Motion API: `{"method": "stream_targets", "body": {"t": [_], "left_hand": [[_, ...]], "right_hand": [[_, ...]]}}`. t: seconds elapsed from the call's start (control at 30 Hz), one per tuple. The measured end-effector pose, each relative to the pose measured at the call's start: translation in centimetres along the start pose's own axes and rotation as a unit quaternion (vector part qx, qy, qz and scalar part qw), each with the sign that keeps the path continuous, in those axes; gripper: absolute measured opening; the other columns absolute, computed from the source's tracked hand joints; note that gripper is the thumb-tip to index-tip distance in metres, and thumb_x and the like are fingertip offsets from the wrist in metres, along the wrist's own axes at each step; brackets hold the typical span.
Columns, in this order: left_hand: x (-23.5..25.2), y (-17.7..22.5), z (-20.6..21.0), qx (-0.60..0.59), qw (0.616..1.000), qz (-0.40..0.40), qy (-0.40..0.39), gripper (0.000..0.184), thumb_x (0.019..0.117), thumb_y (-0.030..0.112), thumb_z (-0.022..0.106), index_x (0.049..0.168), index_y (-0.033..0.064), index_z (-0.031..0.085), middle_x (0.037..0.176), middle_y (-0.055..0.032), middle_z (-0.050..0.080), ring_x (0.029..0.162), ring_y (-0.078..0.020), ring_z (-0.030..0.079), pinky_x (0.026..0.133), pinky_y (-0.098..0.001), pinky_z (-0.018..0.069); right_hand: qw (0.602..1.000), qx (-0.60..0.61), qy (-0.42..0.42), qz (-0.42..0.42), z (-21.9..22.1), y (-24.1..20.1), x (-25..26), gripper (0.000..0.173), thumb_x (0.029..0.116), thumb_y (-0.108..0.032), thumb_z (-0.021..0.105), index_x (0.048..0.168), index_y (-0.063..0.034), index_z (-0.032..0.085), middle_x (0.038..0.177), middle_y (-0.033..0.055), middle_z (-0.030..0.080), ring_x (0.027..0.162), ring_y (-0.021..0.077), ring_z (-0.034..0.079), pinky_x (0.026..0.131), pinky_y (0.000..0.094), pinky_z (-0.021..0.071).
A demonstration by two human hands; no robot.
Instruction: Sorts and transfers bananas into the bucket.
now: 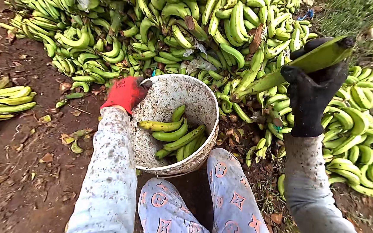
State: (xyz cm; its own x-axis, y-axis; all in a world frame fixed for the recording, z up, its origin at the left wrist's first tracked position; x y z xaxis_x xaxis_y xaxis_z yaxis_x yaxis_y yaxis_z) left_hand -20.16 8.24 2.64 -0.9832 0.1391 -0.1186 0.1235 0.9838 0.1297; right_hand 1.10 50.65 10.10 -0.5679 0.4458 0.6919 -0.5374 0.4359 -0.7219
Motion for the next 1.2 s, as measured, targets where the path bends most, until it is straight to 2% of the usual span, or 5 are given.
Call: {"method": "stream_targets", "body": {"t": [0.13, 0.27, 0.57, 0.83, 1.2], "left_hand": [[-1.2, -2.9, 0.4, -0.059, 0.998, -0.019, -0.002, 0.047, 0.1117, 0.042, 0.035, 0.144, 0.0174, 0.058, 0.136, -0.0262, 0.062, 0.128, -0.0513, 0.056, 0.101, -0.0784, 0.0369], [-2.6, -3.4, 0.0, -0.231, 0.972, -0.029, -0.008, 0.042, 0.1127, 0.026, 0.040, 0.151, 0.0126, 0.051, 0.147, -0.0211, 0.055, 0.136, -0.0377, 0.052, 0.112, -0.0627, 0.0362], [-1.6, -4.6, 1.0, -0.101, 0.994, -0.051, 0.012, 0.052, 0.1109, 0.048, 0.035, 0.139, 0.0128, 0.060, 0.126, -0.0288, 0.064, 0.120, -0.0486, 0.060, 0.098, -0.0753, 0.0399], [-1.8, -4.1, 0.5, -0.066, 0.996, -0.055, 0.021, 0.057, 0.1105, 0.052, 0.031, 0.130, 0.0099, 0.064, 0.115, -0.0298, 0.066, 0.110, -0.0505, 0.062, 0.089, -0.0766, 0.0409], [-1.6, -4.4, 0.8, -0.054, 0.997, -0.041, 0.032, 0.062, 0.1083, 0.058, 0.027, 0.131, 0.0120, 0.062, 0.118, -0.0348, 0.064, 0.114, -0.0579, 0.059, 0.088, -0.0824, 0.0372]], "right_hand": [[0.969, 0.226, 0.073, -0.066, 4.6, -7.5, 3.3, 0.043, 0.0791, 0.007, 0.073, 0.109, -0.0019, 0.043, 0.085, 0.0046, 0.063, 0.060, 0.0123, 0.063, 0.046, 0.0275, 0.0562], [0.909, 0.258, -0.319, -0.068, 14.0, -6.7, 0.6, 0.050, 0.0849, -0.005, 0.077, 0.127, 0.0079, 0.053, 0.123, 0.0171, 0.064, 0.102, 0.0208, 0.068, 0.086, 0.0350, 0.0619], [0.736, -0.452, -0.480, 0.152, 22.6, 32.3, -12.7, 0.113, 0.0673, -0.052, 0.089, 0.161, -0.0219, 0.034, 0.165, 0.0210, 0.032, 0.155, 0.0478, 0.016, 0.114, 0.0801, 0.0155], [0.653, -0.399, -0.585, 0.269, 19.5, 28.0, -22.4, 0.077, 0.0925, -0.027, 0.070, 0.161, -0.0220, 0.034, 0.129, 0.0258, 0.065, 0.118, 0.0492, 0.063, 0.091, 0.0716, 0.0491], [0.802, -0.184, -0.342, 0.453, 2.8, 22.7, -20.1, 0.122, 0.0744, 0.008, 0.081, 0.167, -0.0270, 0.008, 0.151, 0.0257, 0.049, 0.121, 0.0442, 0.062, 0.095, 0.0647, 0.0537]]}}
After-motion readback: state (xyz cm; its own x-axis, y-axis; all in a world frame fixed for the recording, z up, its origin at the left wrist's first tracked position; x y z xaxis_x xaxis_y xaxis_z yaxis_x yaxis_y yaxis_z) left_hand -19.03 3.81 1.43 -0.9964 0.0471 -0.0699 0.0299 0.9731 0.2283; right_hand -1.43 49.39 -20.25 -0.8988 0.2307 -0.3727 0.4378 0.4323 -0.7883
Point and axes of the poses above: each hand's wrist, its own x-axis towards the middle knuckle, its own z-axis out of the palm, y = z × x, the point moved 9 cm from there along x, towards the middle knuckle
